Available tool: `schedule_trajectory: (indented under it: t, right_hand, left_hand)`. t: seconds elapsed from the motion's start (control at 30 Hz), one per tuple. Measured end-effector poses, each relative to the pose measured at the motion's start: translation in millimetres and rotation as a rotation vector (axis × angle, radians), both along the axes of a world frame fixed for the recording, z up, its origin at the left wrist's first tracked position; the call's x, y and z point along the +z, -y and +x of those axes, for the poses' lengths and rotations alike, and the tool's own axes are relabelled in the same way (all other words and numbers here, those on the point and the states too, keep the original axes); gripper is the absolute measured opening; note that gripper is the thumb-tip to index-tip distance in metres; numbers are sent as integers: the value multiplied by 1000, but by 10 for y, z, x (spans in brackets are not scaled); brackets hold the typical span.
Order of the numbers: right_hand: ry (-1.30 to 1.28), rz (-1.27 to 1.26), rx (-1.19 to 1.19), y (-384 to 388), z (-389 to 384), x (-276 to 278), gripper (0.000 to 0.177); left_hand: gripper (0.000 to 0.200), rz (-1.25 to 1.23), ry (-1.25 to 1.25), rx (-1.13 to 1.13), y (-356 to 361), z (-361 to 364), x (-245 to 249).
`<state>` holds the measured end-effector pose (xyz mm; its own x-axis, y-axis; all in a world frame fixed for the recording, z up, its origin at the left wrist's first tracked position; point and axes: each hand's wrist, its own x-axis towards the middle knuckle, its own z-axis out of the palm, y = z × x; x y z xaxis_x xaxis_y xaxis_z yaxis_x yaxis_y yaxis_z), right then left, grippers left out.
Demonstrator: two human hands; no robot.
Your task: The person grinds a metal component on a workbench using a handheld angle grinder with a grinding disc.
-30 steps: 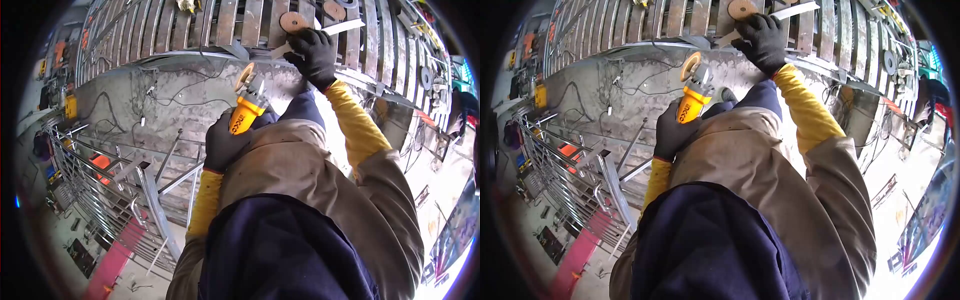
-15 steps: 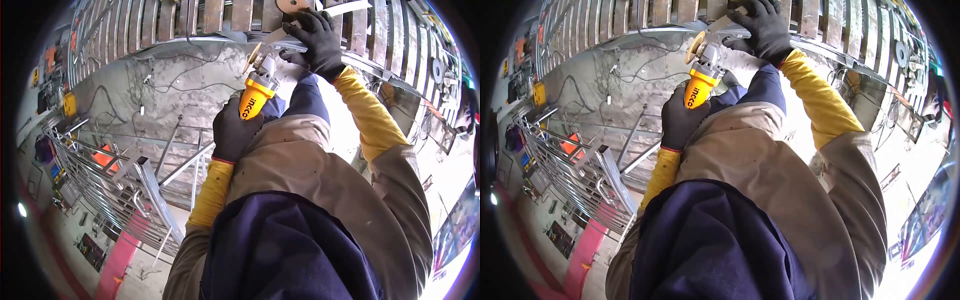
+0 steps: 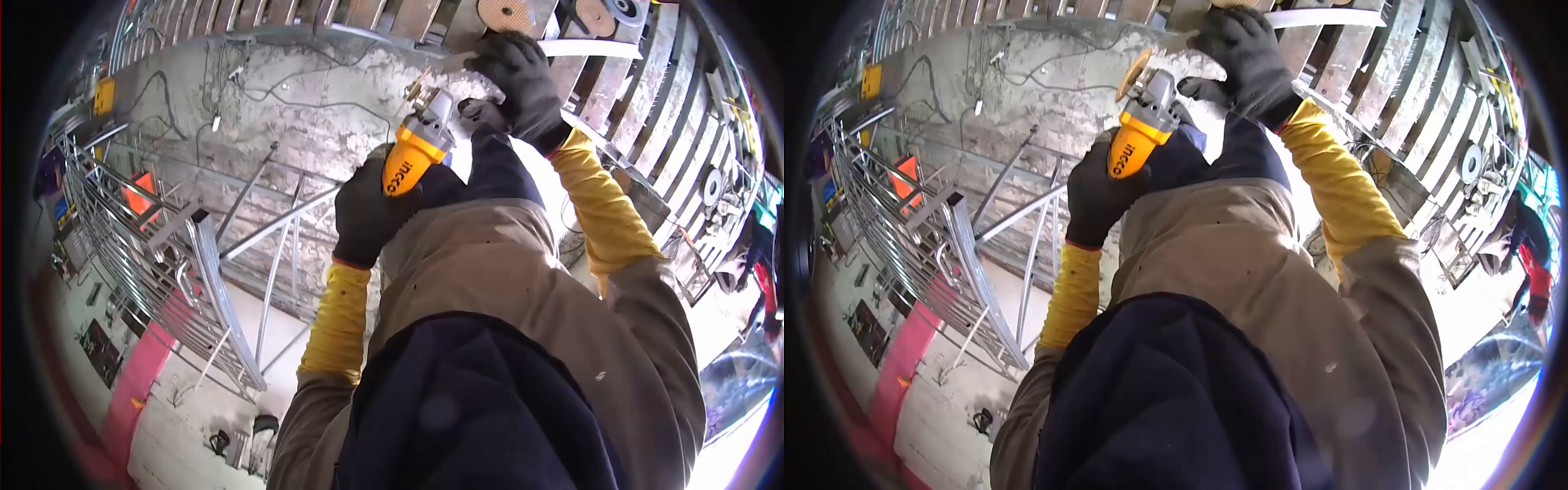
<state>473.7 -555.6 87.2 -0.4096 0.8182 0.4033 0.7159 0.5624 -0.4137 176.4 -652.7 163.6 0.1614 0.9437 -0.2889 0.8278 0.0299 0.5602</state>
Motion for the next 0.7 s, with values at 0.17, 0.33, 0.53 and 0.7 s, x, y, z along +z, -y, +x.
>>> schedule_trajectory:
  t: [0.17,0.33,0.53,0.7]
  right_hand:
    - [-42,36,32,-44,-17,103,57]
    - [-16,-51,-46,45,-16,91,59]
    - [-99,52,7,7,-24,156,55]
    - [-90,54,27,9,-45,174,55]
  left_hand:
    - [58,104,5,-42,85,5,-110]
    - [45,40,-35,-76,72,-19,-117]
    - [62,-83,-36,-47,74,-63,-158]
    - [43,19,-1,-79,68,-64,-162]
